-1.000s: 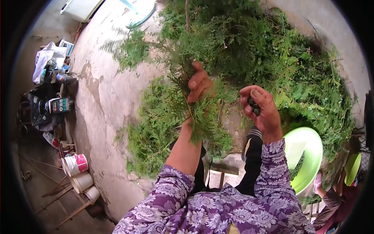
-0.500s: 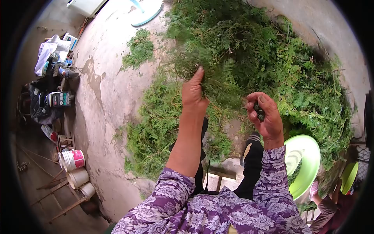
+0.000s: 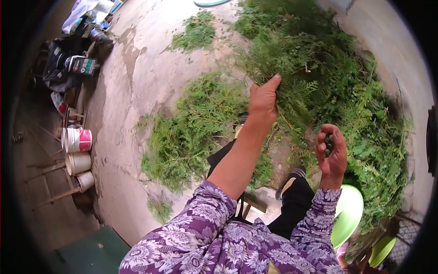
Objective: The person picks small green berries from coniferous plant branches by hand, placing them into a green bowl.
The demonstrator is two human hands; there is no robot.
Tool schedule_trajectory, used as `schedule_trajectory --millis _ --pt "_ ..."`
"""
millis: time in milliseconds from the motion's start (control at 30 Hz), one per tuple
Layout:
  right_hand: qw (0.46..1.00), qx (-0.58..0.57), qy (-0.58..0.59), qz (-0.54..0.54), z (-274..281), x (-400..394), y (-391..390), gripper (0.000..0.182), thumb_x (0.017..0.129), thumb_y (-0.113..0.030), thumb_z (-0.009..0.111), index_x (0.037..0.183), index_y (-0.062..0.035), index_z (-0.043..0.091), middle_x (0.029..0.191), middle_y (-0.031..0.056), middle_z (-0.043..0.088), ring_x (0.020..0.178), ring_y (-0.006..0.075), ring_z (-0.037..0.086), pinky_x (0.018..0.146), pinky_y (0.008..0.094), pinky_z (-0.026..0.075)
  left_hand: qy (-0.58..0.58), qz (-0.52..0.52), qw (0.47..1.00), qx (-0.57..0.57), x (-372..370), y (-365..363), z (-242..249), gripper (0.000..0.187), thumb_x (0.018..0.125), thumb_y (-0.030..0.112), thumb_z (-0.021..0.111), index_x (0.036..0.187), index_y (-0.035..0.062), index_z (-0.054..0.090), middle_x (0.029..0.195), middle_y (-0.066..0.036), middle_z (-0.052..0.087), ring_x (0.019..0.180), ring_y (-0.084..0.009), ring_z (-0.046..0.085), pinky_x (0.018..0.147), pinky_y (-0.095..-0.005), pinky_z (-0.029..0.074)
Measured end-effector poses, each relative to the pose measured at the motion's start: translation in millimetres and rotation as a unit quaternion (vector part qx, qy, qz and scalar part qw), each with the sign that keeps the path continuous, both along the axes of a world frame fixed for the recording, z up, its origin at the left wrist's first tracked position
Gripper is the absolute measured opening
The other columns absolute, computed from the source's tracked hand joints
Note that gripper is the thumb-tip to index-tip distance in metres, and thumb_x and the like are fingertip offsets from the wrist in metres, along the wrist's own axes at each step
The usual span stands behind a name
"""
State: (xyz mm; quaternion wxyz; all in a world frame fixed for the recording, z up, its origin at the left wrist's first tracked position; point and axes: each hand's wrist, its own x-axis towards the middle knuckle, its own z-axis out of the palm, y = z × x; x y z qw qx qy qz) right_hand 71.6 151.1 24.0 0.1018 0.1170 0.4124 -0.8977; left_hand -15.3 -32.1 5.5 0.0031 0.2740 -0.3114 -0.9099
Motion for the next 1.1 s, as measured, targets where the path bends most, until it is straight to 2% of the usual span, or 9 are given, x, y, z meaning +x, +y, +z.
schedule_trajectory --millis 167,267,333,467,567,667,767,833,1100 --pt "1.0 0.001 0.006 0.011 -3 0 -1 0.026 0.086 -0.022 0.048 0.095 0.0019 0.051 0.076 0.0074 0.052 0.055 0.0081 0.048 0.045 0.0146 0.04 0.027 0.009 0.999 0.043 -7 -25 0 0.034 0.075 0.007 0.062 0.102 -0.0042 0.043 0.093 -0.014 0.055 0.075 -0.0219 0.057 0.06 -0.0341 0.05" --pt "0.999 -0.033 0.0 0.003 -7 0 0 0.026 0.086 -0.023 0.047 0.095 0.0014 0.051 0.076 0.0076 0.052 0.055 0.0083 0.048 0.045 0.0145 0.04 0.021 0.088 0.995 0.045 -5 -53 10 0.037 0.077 0.022 0.062 0.106 0.0014 0.051 0.099 -0.012 0.056 0.087 -0.0213 0.055 0.074 -0.04 0.045" --pt "0.999 -0.045 0.002 0.007 -9 0 -1 0.027 0.087 -0.023 0.046 0.096 0.001 0.051 0.077 0.0077 0.052 0.056 0.0086 0.049 0.045 0.0149 0.041 0.03 0.229 0.97 -0.069 -5 -75 14 0.062 0.075 0.037 0.062 0.122 0.0036 0.037 0.119 -0.013 0.043 0.105 -0.0234 0.043 0.085 -0.042 0.036" --pt "0.998 -0.063 0.01 0.03 -12 -2 -2 0.028 0.088 -0.024 0.044 0.098 0.0011 0.05 0.079 0.0077 0.052 0.058 0.0091 0.049 0.046 0.0161 0.041 0.048 0.292 0.936 -0.192 -5 -90 6 0.079 0.073 0.045 0.062 0.128 0.0022 0.026 0.127 -0.013 0.033 0.111 -0.0236 0.034 0.085 -0.0408 0.032" --pt "0.996 -0.071 0.01 0.051 -15 -2 -2 0.029 0.089 -0.024 0.042 0.1 0.0012 0.05 0.08 0.0077 0.052 0.06 0.0093 0.048 0.047 0.0169 0.041 0.033 0.284 0.926 -0.247 -6 -71 14 0.082 0.072 0.046 0.062 0.128 -0.0008 0.025 0.12 -0.014 0.04 0.105 -0.0211 0.039 0.078 -0.0356 0.035" --pt "0.996 -0.073 0.01 0.057 -21 -4 0 0.03 0.089 -0.025 0.041 0.102 0.0017 0.049 0.082 0.0074 0.05 0.06 0.0098 0.047 0.046 0.018 0.039 0.083 0.189 0.96 -0.189 -6 -61 13 0.083 0.073 0.033 0.067 0.126 -0.0088 0.019 0.122 -0.019 0.036 0.106 -0.0225 0.041 0.087 -0.0307 0.034" --pt "0.98 -0.189 0.002 0.068 -25 -11 5 0.031 0.091 -0.023 0.038 0.104 0.0038 0.047 0.084 0.0088 0.046 0.061 0.011 0.043 0.041 0.02 0.03 0.1 0.073 0.97 -0.209 -6 -52 5 0.065 0.074 0.028 0.066 0.117 -0.0094 0.034 0.108 -0.015 0.048 0.095 -0.0175 0.047 0.083 -0.029 0.038" --pt "0.974 -0.222 -0.018 0.047 -28 -14 7 0.032 0.091 -0.023 0.038 0.105 0.0042 0.046 0.085 0.0094 0.046 0.062 0.011 0.043 0.042 0.02 0.03 0.089 0.024 0.953 -0.287 -8 -49 -2 0.045 0.076 0.023 0.064 0.108 -0.0046 0.047 0.089 -0.006 0.057 0.071 -0.0117 0.052 0.056 -0.0214 0.041" --pt "0.97 -0.201 -0.11 -0.085 -45 -24 22 0.023 0.088 -0.012 0.042 0.104 0.0041 0.048 0.085 0.0093 0.046 0.065 0.0109 0.043 0.042 0.0192 0.031 0.114 -0.063 0.909 -0.396 1 -44 6 0.035 0.074 0.022 0.065 0.094 -0.0056 0.055 0.08 -0.009 0.061 0.071 -0.0144 0.057 0.062 -0.0254 0.046"
